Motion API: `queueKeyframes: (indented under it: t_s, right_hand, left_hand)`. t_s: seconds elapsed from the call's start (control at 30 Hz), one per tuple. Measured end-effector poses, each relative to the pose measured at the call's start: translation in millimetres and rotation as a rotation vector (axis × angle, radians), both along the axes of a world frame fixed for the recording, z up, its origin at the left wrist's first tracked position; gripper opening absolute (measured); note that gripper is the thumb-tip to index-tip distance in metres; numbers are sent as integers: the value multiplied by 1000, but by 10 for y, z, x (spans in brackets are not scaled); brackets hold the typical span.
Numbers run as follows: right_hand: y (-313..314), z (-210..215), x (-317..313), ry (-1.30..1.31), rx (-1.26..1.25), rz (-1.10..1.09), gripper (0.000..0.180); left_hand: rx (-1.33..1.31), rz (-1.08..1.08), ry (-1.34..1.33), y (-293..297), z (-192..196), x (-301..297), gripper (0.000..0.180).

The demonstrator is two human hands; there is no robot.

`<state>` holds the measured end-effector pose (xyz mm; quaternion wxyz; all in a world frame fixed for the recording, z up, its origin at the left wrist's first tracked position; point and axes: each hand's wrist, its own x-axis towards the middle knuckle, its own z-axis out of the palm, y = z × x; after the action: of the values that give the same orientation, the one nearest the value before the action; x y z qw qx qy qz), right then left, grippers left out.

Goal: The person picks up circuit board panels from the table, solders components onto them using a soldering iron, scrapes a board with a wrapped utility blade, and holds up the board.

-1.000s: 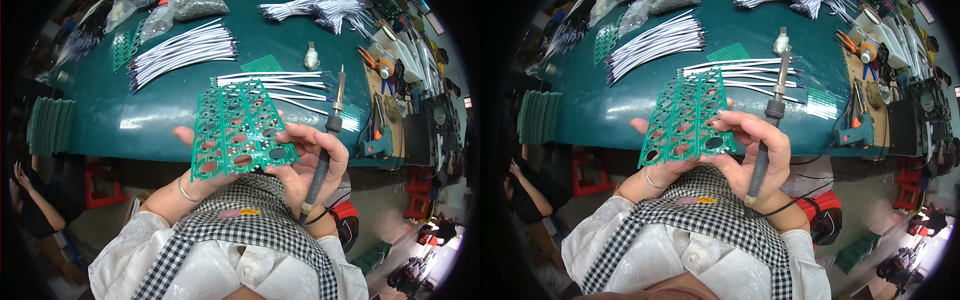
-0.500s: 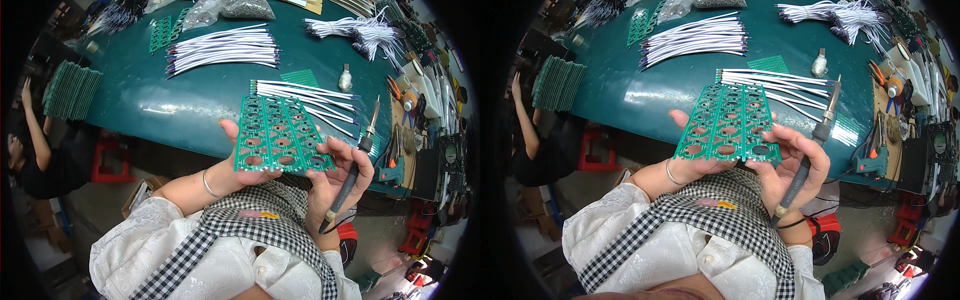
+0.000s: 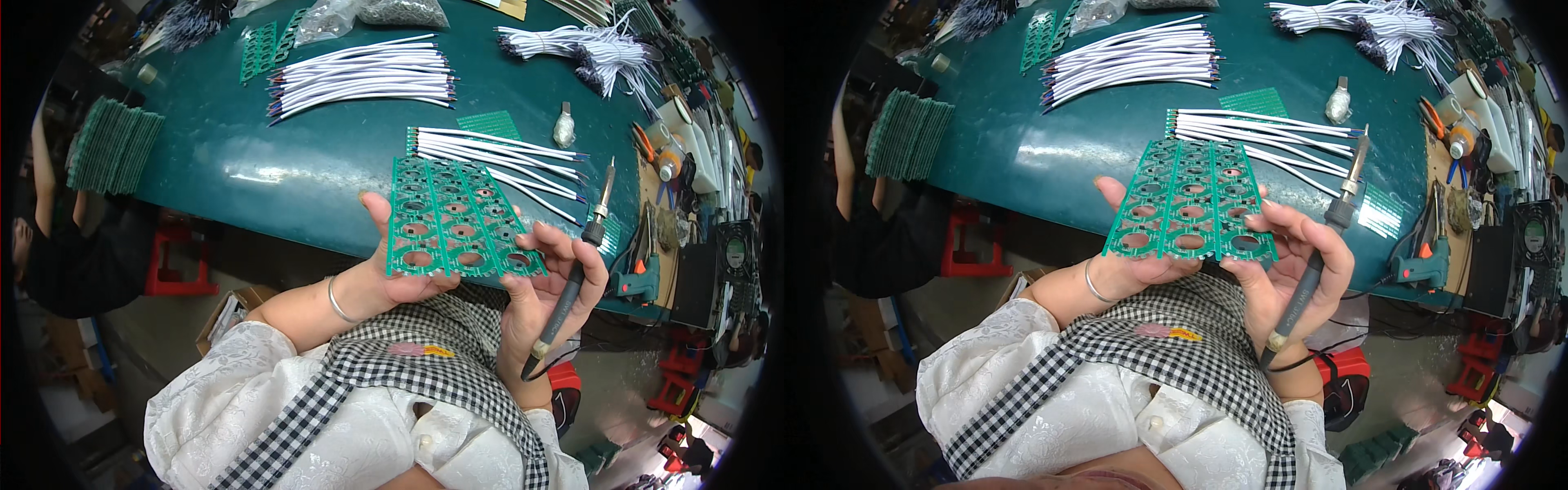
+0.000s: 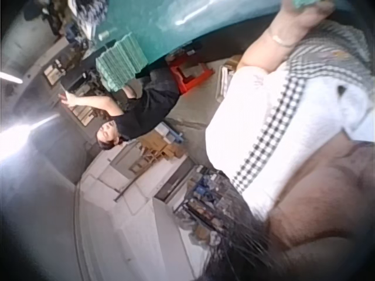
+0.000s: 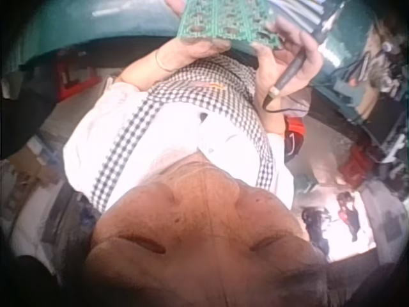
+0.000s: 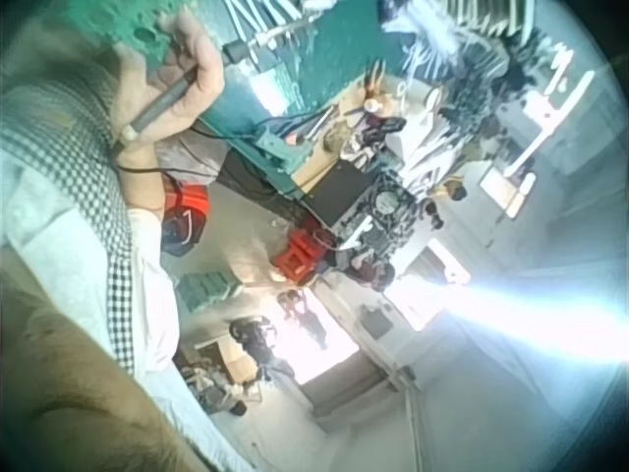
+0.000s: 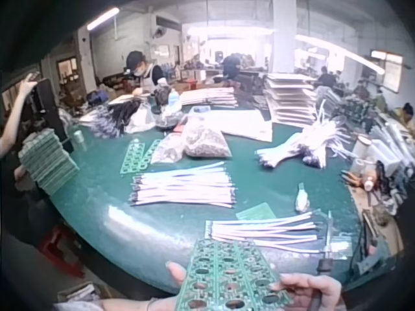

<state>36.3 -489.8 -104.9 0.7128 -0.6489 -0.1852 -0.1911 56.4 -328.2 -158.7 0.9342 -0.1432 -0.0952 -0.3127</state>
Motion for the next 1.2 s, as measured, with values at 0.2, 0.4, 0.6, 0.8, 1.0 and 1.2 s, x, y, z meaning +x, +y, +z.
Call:
queueKeyframes:
  t_s: [0.2, 0.4, 0.6, 0.8, 1.0, 1.2]
  right_hand:
    - [-3, -24, 3, 3, 15, -17, 76]
    - [7, -42, -8, 28, 48, -31, 74]
    - [24, -58, -19, 56, 78, -34, 74]
    - [-98, -108, 74, -26, -59, -153, 61]
    - [-864, -18, 75, -130, -190, -552, 24]
    - [-2042, 177, -68, -117, -304, -980, 17]
  left_hand:
    - [103, 15, 8, 9, 30, -15, 135]
    - [325, 105, -65, 29, 3, -42, 135]
    - [608, 170, -125, 62, 211, -33, 131]
    - [627, 282, -23, 110, 275, 51, 124]
    - [327, 155, 43, 241, 261, 116, 116]
    - [227, 102, 68, 167, 238, 181, 121]
